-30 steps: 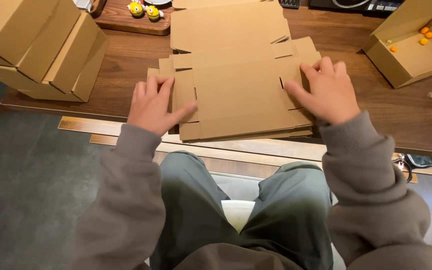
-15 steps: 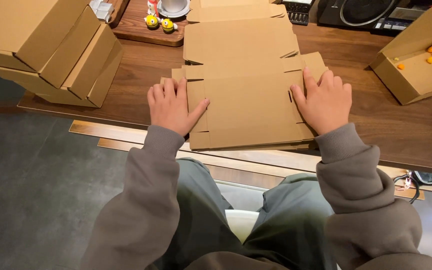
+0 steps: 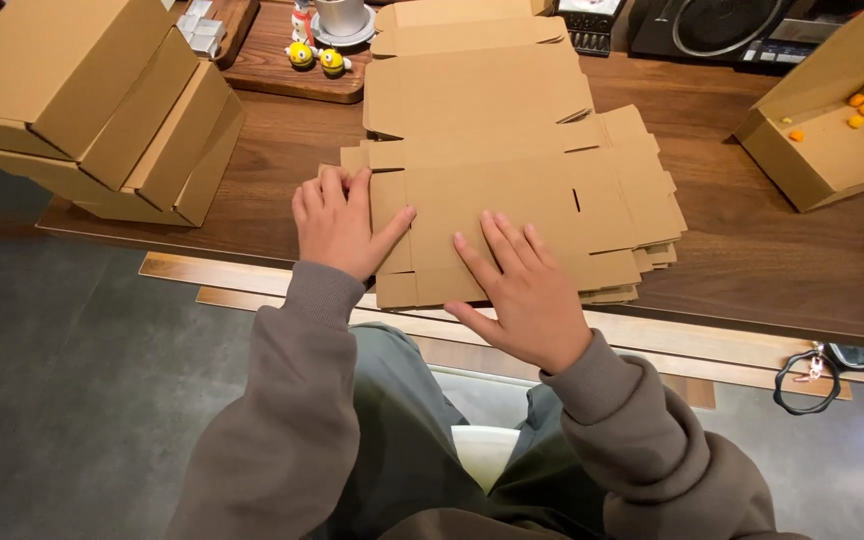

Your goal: The person folds flat cardboard sheets into small rectangular boxes by hand, tucking flaps to form the sides and stacking the finished boxes on the left side of the table. The process is repeated multiple times with consistent hand motions.

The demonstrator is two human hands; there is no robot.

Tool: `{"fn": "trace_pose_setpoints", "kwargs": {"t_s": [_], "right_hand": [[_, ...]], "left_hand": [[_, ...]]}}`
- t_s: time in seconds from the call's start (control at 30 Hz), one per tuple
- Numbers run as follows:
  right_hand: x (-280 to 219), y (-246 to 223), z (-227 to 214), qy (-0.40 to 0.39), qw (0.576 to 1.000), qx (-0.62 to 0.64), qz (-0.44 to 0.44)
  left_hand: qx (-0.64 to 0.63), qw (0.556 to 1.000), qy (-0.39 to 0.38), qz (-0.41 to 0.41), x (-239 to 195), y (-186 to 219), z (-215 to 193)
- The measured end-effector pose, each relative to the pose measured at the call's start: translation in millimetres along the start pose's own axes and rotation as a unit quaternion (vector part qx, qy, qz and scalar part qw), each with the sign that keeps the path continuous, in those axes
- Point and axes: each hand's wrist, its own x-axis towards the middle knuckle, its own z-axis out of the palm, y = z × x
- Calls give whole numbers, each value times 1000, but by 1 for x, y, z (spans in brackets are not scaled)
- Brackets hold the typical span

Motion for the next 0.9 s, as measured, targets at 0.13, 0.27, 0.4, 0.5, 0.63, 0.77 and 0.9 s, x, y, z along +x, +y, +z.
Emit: {"fn": "trace_pose_setpoints", "kwargs": {"t_s": [0.13, 0.27, 0.4, 0.5, 0.63, 0.77, 0.9], "right_hand": [[0, 1, 0, -16, 1000, 0, 1], [-1, 3, 1, -32, 999, 2, 6], [0, 3, -2, -45, 999, 2, 7], [4, 12, -18, -110, 991, 77, 10], [37, 24, -100, -315, 880, 345, 84], [83, 56, -141, -377, 909, 171, 49], [158, 86, -131, -304, 948, -3, 94]], "left_hand": [[-17, 1000, -11, -9, 0, 1, -1], [-21, 1000, -9, -11, -1, 1, -1], [-42, 999, -20, -18, -1, 1, -2], [-70, 994, -78, -38, 1, 6, -21], [-119, 956, -261, -65, 12, 11, -78], [-22, 937, -344, -54, 47, 8, -128], [-13, 980, -196, 20, 108, 28, -141]]}}
